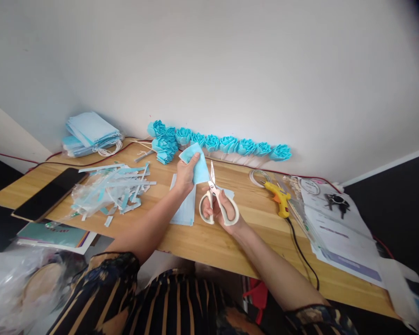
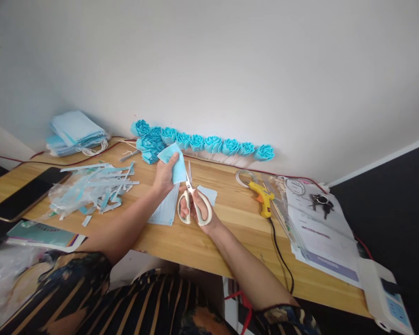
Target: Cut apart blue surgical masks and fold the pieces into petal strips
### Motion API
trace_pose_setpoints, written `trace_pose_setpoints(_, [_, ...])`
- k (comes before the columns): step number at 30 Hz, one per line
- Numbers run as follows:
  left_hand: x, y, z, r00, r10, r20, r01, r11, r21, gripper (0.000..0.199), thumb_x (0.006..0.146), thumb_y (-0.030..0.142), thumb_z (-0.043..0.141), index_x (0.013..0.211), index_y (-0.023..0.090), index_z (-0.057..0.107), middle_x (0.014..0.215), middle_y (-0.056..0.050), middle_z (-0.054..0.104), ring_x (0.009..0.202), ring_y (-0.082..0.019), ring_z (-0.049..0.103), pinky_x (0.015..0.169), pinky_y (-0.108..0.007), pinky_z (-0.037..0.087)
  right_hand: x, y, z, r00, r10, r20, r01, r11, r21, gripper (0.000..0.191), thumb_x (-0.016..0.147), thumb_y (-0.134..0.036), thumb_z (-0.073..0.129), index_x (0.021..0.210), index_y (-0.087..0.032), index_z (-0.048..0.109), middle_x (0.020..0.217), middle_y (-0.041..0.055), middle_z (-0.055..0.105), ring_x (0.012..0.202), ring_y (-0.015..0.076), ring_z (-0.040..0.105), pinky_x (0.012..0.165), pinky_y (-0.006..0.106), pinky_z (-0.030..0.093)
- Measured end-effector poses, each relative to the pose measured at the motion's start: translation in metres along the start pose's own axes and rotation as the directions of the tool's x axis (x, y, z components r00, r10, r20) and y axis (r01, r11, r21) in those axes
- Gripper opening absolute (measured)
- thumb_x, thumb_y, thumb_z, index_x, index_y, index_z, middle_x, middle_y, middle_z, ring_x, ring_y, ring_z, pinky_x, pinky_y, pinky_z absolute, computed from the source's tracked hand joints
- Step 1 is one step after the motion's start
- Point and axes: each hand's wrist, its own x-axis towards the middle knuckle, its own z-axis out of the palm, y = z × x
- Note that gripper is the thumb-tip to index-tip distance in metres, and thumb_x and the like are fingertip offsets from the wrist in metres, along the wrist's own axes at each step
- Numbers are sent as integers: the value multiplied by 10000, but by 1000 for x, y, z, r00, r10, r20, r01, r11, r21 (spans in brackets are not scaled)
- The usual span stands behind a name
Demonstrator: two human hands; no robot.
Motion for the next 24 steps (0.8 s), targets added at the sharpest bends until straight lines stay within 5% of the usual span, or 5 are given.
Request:
trace_pose_setpoints(9, [1, -5, -3, 999, 9, 46, -10, 1000, 18, 476, 568, 437, 880, 873, 148, 657, 709, 41, 633, 591, -69, 548, 618, -209, 448, -1, -4, -3, 997, 36, 74, -33, 999, -37, 517, 876, -645, 544, 1151, -208, 566, 642, -21, 558, 545, 138, 504, 539, 281, 444])
trace_pose_setpoints(24, [5, -6, -5, 1000, 25, -10, -25, 999, 38, 455, 624, 443, 848, 924, 144, 682, 773, 1, 679, 661, -107, 588, 696, -240, 498, -1, -12, -1, 999, 35, 25, -34, 999, -41, 454, 874, -629, 555, 1098, -236, 522, 621, -36, 563, 507, 130, 490, 501, 267, 435])
